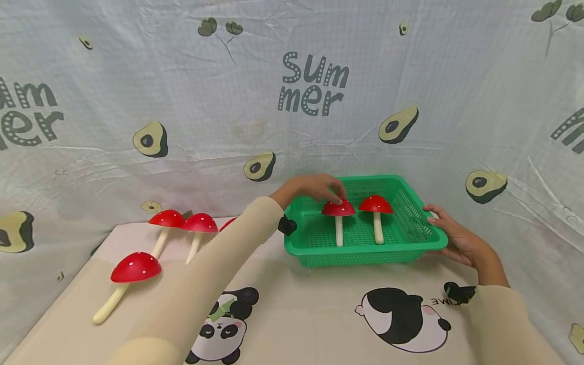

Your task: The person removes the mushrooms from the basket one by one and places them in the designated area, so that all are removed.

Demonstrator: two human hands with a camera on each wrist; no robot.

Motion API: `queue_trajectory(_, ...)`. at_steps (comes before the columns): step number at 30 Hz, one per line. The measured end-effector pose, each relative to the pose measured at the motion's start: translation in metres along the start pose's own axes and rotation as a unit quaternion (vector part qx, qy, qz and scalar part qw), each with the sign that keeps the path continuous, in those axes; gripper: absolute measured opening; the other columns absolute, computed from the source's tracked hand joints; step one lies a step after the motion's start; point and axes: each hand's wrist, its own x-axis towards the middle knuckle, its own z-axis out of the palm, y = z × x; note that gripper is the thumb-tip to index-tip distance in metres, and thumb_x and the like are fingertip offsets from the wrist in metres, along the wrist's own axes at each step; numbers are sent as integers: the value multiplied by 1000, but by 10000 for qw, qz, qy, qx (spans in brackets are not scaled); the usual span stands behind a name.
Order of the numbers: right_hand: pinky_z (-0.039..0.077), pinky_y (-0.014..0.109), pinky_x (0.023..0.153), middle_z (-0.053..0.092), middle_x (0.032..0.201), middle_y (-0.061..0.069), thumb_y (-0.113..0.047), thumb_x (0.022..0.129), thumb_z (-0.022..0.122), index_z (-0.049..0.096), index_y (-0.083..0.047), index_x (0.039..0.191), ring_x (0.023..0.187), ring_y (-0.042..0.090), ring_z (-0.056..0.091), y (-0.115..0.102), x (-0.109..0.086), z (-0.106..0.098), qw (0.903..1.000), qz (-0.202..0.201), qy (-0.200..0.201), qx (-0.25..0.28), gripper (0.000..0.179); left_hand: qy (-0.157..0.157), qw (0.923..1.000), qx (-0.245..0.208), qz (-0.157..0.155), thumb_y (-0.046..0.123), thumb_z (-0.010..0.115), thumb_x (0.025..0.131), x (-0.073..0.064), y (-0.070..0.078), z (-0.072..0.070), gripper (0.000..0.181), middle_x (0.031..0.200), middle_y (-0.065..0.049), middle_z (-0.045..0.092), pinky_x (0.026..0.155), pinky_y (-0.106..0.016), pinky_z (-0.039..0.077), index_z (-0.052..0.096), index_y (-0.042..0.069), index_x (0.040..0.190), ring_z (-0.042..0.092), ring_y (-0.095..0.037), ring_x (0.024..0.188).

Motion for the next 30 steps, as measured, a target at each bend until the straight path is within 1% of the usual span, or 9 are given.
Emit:
queue_trajectory(3, 59, 47, 85, 49, 123, -1, -23, 113, 27, 26, -38, 139, 101, 19, 68, -2, -1, -1, 10000, -32, -23, 3, 30, 49, 9997, 215, 121, 20, 57, 104, 5, 1, 4, 37, 141, -9, 56, 100, -45, 51, 56, 5, 138, 54, -21, 122)
queue_trajectory(6, 60, 47, 84, 50, 123, -1, -22, 113, 27, 26, -38, 139, 101, 20, 68, -3, -2, -3, 10000, -28, -14, 51, 31, 158, 9984, 519, 170, 19, 59, 103, 11, 1, 6, 37, 140, -8, 56, 100, -36, 50, 57, 5, 137, 53, -19, 123)
queue_trajectory(10, 59, 48, 85, 48, 124, -2, -23, 113, 28, 26, -39, 138, 101, 20, 67, -2, -2, -3, 10000, 34, 37, 16, 30, 287, 9951, 939, 107, 19, 64, 101, 16, -2, 8, 36, 141, -6, 54, 101, -26, 44, 60, 8, 135, 48, -19, 131)
queue_trajectory(12, 59, 48, 85, 48, 124, -2, -23, 113, 28, 27, -39, 138, 101, 20, 67, -2, -2, -3, 10000, 48, 66, 4, 30, 300, 9943, 1020, 14, 19, 66, 100, 18, -4, 9, 37, 144, -6, 51, 103, -25, 43, 60, 10, 135, 45, -19, 135)
queue_trajectory(15, 59, 49, 84, 48, 124, -2, -23, 113, 28, 27, -39, 137, 101, 20, 67, -1, -1, -2, 9999, 46, 112, 21, 30, 263, 9952, 940, -113, 22, 66, 100, 20, -5, 10, 39, 149, -7, 48, 104, -27, 43, 58, 12, 136, 42, -21, 138)
queue_trajectory(18, 59, 49, 84, 48, 124, -2, -23, 113, 30, 28, -39, 137, 101, 20, 67, -1, 0, -1, 9998, 45, 184, 39, 30, 199, 9960, 856, -125, 23, 64, 101, 22, -7, 12, 42, 151, -10, 45, 104, -29, 43, 54, 11, 140, 40, -23, 140)
queue_trajectory(21, 59, 49, 85, 48, 124, -2, -23, 112, 30, 28, -39, 137, 101, 19, 67, 1, 1, 1, 9998, 68, 188, -1, 29, 110, 9961, 860, -157, 25, 61, 102, 25, -9, 17, 43, 151, -11, 45, 104, -30, 43, 52, 11, 142, 41, -24, 139)
queue_trajectory(25, 59, 49, 85, 48, 123, -1, -23, 113, 29, 27, -39, 137, 101, 19, 67, 2, 1, 2, 9999, 59, 123, -17, 29, 37, 9959, 839, -322, 30, 58, 104, 29, -13, 24, 42, 150, -6, 45, 102, -28, 43, 52, 16, 143, 41, -20, 134)
queue_trajectory(30, 59, 48, 84, 48, 124, -1, -24, 113, 29, 27, -40, 138, 100, 20, 68, 2, 2, 3, 9999, 25, 141, -5, 30, -16, 9968, 475, -640, 31, 58, 103, 33, -13, 29, 43, 151, -1, 43, 100, -29, 43, 52, 24, 145, 39, -17, 131)
